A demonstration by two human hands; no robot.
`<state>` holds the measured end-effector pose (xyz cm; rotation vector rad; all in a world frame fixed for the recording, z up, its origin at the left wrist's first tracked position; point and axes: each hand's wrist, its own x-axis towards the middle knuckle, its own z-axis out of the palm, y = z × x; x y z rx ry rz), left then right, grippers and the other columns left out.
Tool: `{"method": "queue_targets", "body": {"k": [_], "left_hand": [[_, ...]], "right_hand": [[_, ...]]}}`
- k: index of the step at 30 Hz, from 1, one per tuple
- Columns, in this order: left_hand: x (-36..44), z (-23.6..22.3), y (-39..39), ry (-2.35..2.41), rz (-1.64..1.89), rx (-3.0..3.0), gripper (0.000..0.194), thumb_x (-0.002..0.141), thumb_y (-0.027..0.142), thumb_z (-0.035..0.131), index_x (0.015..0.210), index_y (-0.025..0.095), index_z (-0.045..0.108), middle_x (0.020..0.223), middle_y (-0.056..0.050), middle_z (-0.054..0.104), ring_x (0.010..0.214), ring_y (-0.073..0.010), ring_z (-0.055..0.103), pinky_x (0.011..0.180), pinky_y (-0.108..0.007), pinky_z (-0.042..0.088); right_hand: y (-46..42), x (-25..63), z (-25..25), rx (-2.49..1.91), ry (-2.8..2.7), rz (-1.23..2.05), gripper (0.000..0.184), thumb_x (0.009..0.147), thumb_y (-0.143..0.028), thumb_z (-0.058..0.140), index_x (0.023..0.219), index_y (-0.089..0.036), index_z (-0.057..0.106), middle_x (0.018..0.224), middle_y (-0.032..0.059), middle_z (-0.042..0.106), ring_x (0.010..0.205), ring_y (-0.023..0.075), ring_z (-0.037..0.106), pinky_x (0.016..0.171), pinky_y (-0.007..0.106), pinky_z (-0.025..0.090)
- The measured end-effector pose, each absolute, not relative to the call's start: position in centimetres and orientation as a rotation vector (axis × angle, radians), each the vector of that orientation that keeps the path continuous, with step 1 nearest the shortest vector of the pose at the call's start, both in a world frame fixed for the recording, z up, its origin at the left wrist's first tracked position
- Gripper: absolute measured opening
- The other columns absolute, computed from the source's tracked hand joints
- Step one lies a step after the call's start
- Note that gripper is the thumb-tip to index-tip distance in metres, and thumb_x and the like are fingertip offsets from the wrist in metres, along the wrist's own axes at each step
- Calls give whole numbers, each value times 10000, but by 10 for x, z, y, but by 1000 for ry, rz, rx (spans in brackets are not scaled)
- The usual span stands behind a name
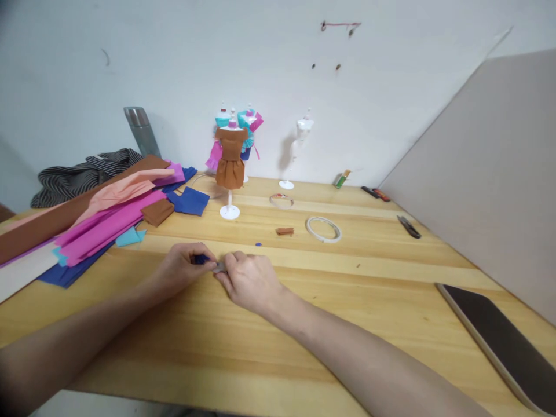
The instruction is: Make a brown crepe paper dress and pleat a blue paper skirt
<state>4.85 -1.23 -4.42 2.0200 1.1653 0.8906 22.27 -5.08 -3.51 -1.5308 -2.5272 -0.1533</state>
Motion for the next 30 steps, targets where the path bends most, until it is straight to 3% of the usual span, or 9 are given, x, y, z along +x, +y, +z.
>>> {"method": "queue_targets", "body": {"k": [7,12,21,30], "left_hand": [[49,-41,-10,1209,880,2038,105,683,224,602,625,152,652,568,14,624,554,-110,512,555,-215,388],[48,-40,-13,1192,811,2153,121,732,233,579,723,165,678,695,-25,678,641,-144,572,622,-247,407],[45,-42,-20,1197,639,2561,187,790,174,473,756,186,656,738,-35,642,688,-157,576,603,-244,371],[47,-41,-9,1240,879,2179,148,753,215,548,685,153,663,657,-7,667,616,-115,565,609,-220,404]], "right_hand": [[-51,224,-37,-1490,-2491,-160,298,890,-411,422,887,-160,582,767,61,650,613,172,590,509,278,233],[-52,223,-36,-1500,-2478,-151,299,896,-399,413,894,-154,585,766,66,656,626,174,597,512,275,232],[-52,220,-37,-1572,-2460,-28,299,904,-424,409,869,-175,570,801,44,672,648,159,609,520,272,237],[-50,221,-39,-1593,-2439,-27,285,902,-412,404,852,-182,565,796,42,678,648,167,612,527,277,223]]}}
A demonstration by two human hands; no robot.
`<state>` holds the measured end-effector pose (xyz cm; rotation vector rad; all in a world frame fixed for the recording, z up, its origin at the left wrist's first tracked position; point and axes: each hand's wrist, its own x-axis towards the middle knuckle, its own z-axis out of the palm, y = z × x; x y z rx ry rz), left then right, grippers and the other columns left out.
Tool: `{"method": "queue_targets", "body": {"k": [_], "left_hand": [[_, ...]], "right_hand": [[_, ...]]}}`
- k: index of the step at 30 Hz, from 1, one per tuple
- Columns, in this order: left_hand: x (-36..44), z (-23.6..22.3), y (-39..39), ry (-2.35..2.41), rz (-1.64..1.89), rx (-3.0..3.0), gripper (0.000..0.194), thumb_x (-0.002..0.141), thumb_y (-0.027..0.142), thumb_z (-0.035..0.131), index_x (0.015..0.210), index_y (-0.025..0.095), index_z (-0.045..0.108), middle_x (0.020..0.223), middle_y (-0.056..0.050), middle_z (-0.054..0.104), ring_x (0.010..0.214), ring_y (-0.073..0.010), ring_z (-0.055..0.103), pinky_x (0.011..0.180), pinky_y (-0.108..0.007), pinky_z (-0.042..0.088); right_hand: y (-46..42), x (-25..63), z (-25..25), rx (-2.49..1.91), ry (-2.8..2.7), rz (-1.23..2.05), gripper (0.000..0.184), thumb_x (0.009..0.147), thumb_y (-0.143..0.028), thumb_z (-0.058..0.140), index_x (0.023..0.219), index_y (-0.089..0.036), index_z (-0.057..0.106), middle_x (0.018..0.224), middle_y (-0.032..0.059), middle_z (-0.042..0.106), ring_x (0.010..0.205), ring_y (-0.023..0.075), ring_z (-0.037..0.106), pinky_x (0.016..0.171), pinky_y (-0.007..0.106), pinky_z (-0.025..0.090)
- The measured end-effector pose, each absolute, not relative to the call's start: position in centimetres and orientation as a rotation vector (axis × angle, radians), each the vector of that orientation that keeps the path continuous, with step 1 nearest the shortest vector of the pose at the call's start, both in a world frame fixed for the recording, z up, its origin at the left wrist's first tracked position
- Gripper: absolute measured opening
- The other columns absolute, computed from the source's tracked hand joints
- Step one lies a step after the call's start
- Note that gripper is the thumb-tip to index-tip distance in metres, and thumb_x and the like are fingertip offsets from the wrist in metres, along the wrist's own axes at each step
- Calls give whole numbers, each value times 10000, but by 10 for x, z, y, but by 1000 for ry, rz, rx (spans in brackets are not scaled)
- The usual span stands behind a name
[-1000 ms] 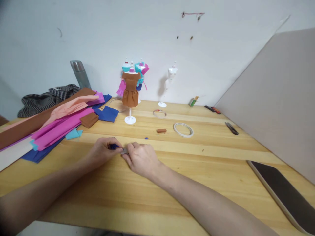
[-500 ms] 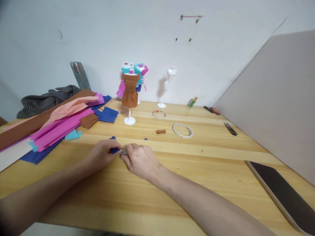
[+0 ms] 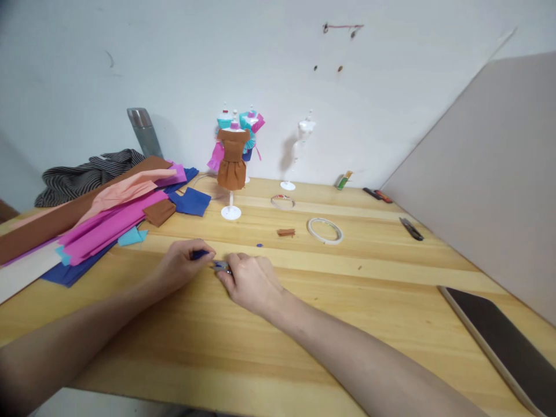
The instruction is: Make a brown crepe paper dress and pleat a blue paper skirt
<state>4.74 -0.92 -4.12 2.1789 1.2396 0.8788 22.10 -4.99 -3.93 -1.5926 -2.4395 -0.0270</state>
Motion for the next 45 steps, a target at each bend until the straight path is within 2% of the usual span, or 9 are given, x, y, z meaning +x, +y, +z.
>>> {"method": "queue_targets", "body": {"k": [5,14,20,24,29,32,36,40,45], "left_hand": [[48,-42,-8,1287,770,2105,164,666,289,641,736,154,701,712,-20,694,662,-143,585,644,-241,424],[40,-39,2,1163,645,2017,136,639,244,593,612,143,680,585,3,636,584,-117,537,563,-210,384],[38,-40,5,1203,728,1929,182,682,285,586,652,137,686,633,-12,664,597,-123,548,581,-221,397],[45,-33,-5,1095,824,1745,167,663,292,624,626,137,673,604,6,642,574,-110,532,568,-217,394],[52,-27,-21,1021,702,1465,225,634,359,665,603,140,621,337,77,398,319,-50,322,358,-194,234],[53,-26,-25,991,666,1374,288,620,419,676,612,140,608,325,86,363,287,-37,274,325,-190,159],[52,-25,-24,997,760,1364,353,645,443,662,784,119,672,348,89,361,309,-37,285,334,-180,159],[51,-22,-22,1084,854,1390,360,624,430,679,784,108,670,356,92,351,321,-32,284,346,-180,172],[51,-19,-22,1129,865,1414,344,628,434,662,765,118,663,367,94,345,327,-31,282,348,-186,172]], "right_hand": [[-50,222,-42,-1516,-2456,-179,292,892,-412,419,867,-167,575,770,51,655,607,167,587,517,277,210],[-42,232,-40,-1377,-2521,-273,295,868,-400,454,850,-142,596,739,65,617,584,155,539,524,275,240],[-29,242,-31,-1425,-2209,256,219,764,-365,585,795,-148,572,647,3,559,554,118,466,516,232,286],[-36,230,-32,-1223,-1976,544,153,721,-265,620,828,-166,575,649,-29,547,574,103,473,545,209,351],[-47,222,-36,-985,-1983,445,33,758,-196,592,746,-173,572,649,-13,562,580,100,487,567,212,367],[-46,226,-33,-933,-1988,395,103,799,-201,544,701,-171,555,617,-11,529,561,100,462,550,214,351],[-27,244,-26,-1119,-1871,446,168,808,-262,526,670,-167,533,587,-20,491,557,107,448,543,220,343],[-1,269,-26,-1452,-1859,406,206,780,-274,549,605,-165,547,531,-21,483,526,114,436,513,223,308],[12,281,-34,-1684,-2081,283,95,752,-200,603,712,-175,686,723,32,667,637,148,566,580,235,355]]}}
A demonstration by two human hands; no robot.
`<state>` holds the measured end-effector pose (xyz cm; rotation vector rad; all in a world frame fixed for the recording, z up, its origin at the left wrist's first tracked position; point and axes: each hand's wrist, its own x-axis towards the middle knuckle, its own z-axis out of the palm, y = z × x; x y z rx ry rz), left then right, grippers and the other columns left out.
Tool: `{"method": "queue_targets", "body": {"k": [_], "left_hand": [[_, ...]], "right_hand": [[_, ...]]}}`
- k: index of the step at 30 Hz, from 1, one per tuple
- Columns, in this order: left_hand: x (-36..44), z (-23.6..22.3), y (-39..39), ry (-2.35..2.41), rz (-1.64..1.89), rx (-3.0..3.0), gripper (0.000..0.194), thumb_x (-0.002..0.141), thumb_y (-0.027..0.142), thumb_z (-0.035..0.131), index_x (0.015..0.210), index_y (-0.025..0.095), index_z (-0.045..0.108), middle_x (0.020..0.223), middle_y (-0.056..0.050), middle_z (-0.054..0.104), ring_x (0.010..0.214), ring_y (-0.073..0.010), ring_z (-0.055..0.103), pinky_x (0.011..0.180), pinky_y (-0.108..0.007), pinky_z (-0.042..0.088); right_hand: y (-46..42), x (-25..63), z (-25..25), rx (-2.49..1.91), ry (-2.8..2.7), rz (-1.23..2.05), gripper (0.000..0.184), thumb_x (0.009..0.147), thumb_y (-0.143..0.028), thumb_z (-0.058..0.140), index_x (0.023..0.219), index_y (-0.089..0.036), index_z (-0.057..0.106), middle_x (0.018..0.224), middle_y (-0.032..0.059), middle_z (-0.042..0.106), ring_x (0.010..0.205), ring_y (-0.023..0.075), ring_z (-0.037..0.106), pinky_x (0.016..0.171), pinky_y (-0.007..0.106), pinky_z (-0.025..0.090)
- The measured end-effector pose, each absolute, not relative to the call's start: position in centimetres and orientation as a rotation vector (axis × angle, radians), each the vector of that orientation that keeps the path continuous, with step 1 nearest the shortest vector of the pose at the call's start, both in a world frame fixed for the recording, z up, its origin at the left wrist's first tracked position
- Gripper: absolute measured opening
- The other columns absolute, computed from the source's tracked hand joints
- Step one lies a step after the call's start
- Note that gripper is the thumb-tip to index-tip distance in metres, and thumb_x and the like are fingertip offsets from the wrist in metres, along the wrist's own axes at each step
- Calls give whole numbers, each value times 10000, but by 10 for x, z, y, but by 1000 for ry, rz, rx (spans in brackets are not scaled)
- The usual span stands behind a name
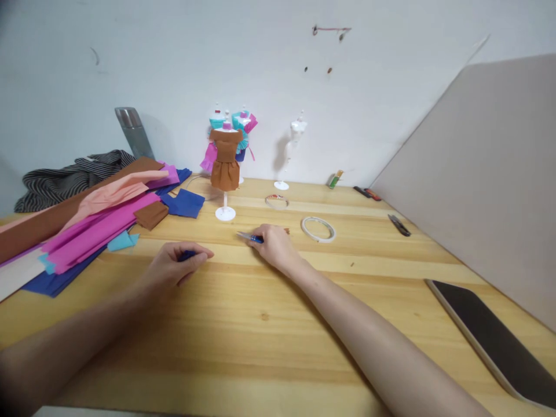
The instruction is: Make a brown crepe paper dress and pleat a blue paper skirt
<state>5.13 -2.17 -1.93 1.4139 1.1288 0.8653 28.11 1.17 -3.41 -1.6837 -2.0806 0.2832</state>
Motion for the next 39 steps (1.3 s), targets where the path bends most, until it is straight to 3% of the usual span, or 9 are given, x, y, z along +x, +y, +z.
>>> {"method": "queue_targets", "body": {"k": [6,10,13,17,20,27,31,35,39], "left_hand": [[51,-26,-19,1136,898,1496,269,642,382,645,745,137,688,344,88,350,349,-50,319,365,-194,242],[51,-31,-18,1121,925,1556,220,654,358,635,706,152,693,352,59,420,429,-94,446,414,-204,326],[51,-32,-18,1120,923,1579,197,660,342,634,703,159,695,419,29,524,513,-123,530,453,-211,378],[53,-31,-19,1104,955,1594,178,652,332,634,666,165,693,554,-4,646,605,-149,595,509,-224,434],[53,-29,-20,1121,938,1603,174,655,321,631,667,161,697,690,-30,710,669,-165,626,593,-249,474],[52,-32,-20,1138,929,1641,197,671,334,628,693,154,704,736,-43,723,700,-173,635,645,-265,477],[52,-34,-19,1123,924,1658,190,685,324,620,699,153,700,744,-40,721,688,-163,629,624,-251,475],[52,-37,-18,1102,912,1681,181,695,315,611,692,154,693,723,-34,713,674,-155,621,623,-248,475],[52,-38,-17,1099,916,1704,185,695,314,606,688,151,693,728,-38,712,685,-159,624,637,-252,473]], "right_hand": [[8,281,-37,-1714,-2296,112,186,797,-165,535,877,-210,696,845,61,695,740,178,612,620,240,357],[11,290,-32,-1781,-2219,127,162,840,-228,489,846,-169,639,814,83,686,674,170,589,573,233,340],[19,306,-23,-1895,-1973,39,152,832,-213,461,804,-159,600,673,57,649,557,147,531,528,226,311],[28,332,-10,-1919,-1794,-77,139,777,-199,499,794,-148,627,711,74,658,613,171,547,556,245,323],[31,346,-8,-1936,-1702,18,181,751,-208,523,837,-146,670,735,63,681,620,169,568,565,247,349],[37,353,-16,-1970,-1748,69,175,735,-208,523,631,-159,655,605,55,659,570,167,557,535,252,331],[37,348,-19,-1959,-1756,41,285,781,-313,510,543,-170,574,534,56,608,498,154,496,503,264,282],[37,345,-19,-1916,-1742,3,333,792,-393,500,534,-184,512,522,39,559,501,144,452,498,269,243],[34,344,-16,-1876,-1721,34,234,747,-351,544,594,-173,545,559,23,568,535,137,477,514,251,288]]}}
